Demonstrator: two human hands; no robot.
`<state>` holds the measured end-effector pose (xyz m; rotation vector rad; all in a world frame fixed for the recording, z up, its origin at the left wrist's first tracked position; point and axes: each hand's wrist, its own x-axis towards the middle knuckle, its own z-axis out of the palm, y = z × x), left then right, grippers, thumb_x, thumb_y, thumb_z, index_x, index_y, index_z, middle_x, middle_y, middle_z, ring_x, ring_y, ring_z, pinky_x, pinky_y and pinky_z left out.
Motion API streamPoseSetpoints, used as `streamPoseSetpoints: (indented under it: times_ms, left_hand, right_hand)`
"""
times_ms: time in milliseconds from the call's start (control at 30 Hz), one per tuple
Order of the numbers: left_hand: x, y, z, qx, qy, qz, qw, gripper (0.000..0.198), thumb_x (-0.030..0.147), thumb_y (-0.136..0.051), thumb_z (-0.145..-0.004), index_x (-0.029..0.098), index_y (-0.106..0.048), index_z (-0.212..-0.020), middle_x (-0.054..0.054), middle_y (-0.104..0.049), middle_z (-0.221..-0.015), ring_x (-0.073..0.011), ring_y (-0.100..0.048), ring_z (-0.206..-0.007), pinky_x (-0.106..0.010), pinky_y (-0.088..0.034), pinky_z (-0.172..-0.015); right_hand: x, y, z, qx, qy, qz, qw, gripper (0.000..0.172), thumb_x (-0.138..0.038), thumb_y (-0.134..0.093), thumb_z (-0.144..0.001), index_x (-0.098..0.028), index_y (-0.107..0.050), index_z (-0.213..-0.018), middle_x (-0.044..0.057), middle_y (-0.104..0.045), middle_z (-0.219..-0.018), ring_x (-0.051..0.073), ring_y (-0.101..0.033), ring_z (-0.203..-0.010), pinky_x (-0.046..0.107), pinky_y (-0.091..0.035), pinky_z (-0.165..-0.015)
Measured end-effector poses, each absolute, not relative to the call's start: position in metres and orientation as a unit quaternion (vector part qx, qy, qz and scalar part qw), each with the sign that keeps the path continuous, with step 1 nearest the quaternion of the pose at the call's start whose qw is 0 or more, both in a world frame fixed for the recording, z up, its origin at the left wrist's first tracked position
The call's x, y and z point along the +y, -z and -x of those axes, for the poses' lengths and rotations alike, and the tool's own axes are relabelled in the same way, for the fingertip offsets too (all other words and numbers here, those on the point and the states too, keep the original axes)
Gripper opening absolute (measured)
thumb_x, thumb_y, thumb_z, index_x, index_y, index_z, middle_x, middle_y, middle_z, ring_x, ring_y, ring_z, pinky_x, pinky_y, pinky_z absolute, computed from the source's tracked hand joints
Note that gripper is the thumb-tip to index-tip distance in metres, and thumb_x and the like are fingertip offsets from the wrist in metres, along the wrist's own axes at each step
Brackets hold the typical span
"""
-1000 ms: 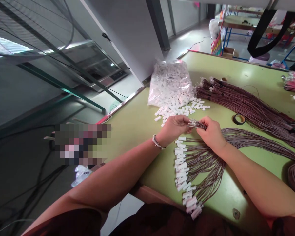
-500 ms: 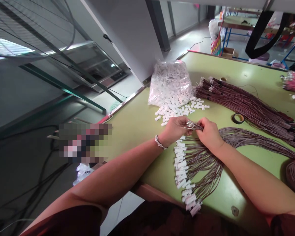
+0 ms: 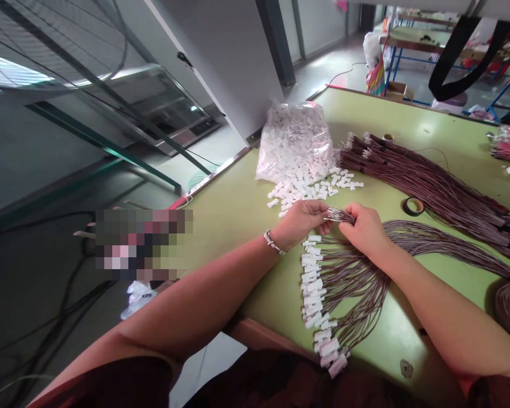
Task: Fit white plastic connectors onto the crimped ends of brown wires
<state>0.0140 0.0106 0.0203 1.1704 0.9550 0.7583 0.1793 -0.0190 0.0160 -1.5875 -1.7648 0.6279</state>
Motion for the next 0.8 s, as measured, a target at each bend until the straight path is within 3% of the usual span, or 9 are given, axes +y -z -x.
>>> streamPoseSetpoints:
  times_ms: [367, 800]
  left_hand:
    - [0.0085, -0.0237, -0.0164, 0.430, -0.346, -0.536, 0.639, 0.011, 0.005, -0.066, -0.074, 0.010, -0.060, -0.066, 0.002, -0.060, -0.049, -0.0057, -0.057, -0.044, -0.015, -0.048, -0.047]
    - [0.0091, -0.0265, -0.0111, 0.438, -0.312, -0.541, 0.647, 0.014, 0.016, -0.069, -0.076, 0.009, -0.061, -0.066, 0.001, -0.060, -0.049, -0.0056, -0.055, -0.040, -0.016, -0.048, -0.043]
  right_hand:
    - [-0.0197, -0.0151, -0.1802, -0.690, -0.232, 0.599, 0.334, 0.005, -0.023, -0.051, -0.061, -0.020, -0.053, -0.061, -0.003, -0.052, -0.051, 0.011, -0.041, -0.049, 0.023, -0.033, -0.050]
    - [-0.0212, -0.0138, -0.1805, -0.691, -0.237, 0.598, 0.330, 0.005, -0.023, -0.051, -0.060, -0.020, -0.054, -0.062, -0.004, -0.053, -0.051, 0.011, -0.042, -0.049, 0.023, -0.033, -0.049]
